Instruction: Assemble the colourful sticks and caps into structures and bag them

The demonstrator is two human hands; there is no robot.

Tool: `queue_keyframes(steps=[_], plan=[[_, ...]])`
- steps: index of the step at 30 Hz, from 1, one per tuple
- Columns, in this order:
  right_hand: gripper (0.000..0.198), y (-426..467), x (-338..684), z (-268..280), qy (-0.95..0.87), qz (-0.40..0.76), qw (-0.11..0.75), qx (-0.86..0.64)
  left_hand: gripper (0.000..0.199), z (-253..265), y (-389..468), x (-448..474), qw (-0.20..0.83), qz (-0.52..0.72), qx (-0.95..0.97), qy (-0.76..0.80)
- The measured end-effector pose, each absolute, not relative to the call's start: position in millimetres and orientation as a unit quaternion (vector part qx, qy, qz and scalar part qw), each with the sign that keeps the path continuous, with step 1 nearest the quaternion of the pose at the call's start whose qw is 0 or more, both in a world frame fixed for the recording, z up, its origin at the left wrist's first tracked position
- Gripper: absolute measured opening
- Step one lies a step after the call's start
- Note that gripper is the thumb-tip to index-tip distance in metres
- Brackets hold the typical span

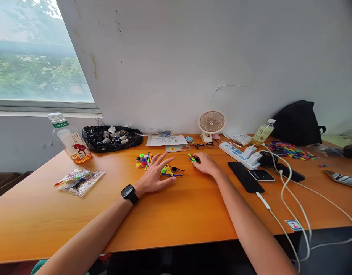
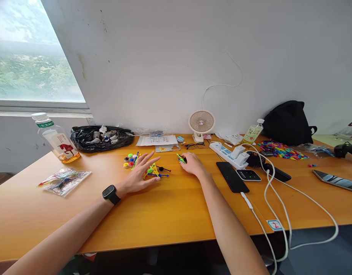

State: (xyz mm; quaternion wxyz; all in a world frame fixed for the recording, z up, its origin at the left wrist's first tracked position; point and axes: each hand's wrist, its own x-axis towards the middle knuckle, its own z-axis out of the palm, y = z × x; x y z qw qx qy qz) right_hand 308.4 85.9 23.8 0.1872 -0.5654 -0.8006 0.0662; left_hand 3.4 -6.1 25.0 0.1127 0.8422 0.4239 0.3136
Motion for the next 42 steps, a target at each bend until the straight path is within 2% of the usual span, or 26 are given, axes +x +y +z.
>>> queue_keyframes(steps=[7, 9, 11, 13, 16, 18, 21, 24, 27, 31, 34, 42], plan=[[0.028, 77, 305, 32, -0.785, 0.075, 0.194, -0.583, 0.062, 46, 21, 0, 0.137, 0.486, 0.716, 0.482], [0.028, 74, 303, 35, -0.784, 0.068, 0.192, -0.587, 0.052, 61, 49, -15, 0.102, 0.466, 0.715, 0.511], [0.032, 71, 300, 39, -0.781, 0.056, 0.188, -0.593, 0.035, 80, 84, -35, 0.025, 0.435, 0.727, 0.531], [0.039, 70, 298, 43, -0.777, 0.045, 0.185, -0.601, 0.029, 100, 121, -57, -0.036, 0.424, 0.721, 0.547], [0.049, 70, 299, 46, -0.762, 0.027, 0.193, -0.618, 0.039, 120, 167, -80, -0.048, 0.366, 0.741, 0.561], [0.05, 72, 301, 48, -0.741, 0.009, 0.217, -0.635, 0.042, 124, 188, -86, -0.037, 0.276, 0.77, 0.574], [0.047, 74, 304, 49, -0.712, -0.011, 0.265, -0.651, 0.043, 116, 209, -85, -0.003, 0.105, 0.785, 0.61], [0.046, 75, 305, 48, -0.701, -0.016, 0.282, -0.654, 0.055, 101, 226, -81, -0.02, 0.016, 0.792, 0.61], [0.046, 74, 302, 48, -0.708, -0.021, 0.266, -0.654, 0.063, 86, 239, -81, -0.049, 0.008, 0.803, 0.594], [0.049, 72, 296, 48, -0.721, -0.022, 0.255, -0.644, 0.05, 72, 241, -83, -0.057, 0.01, 0.802, 0.594], [0.05, 71, 293, 48, -0.73, -0.013, 0.26, -0.632, 0.047, 66, 239, -86, -0.069, 0.021, 0.797, 0.6], [0.05, 68, 289, 48, -0.742, -0.005, 0.259, -0.618, 0.061, 43, 250, -96, -0.066, 0.068, 0.784, 0.614]])
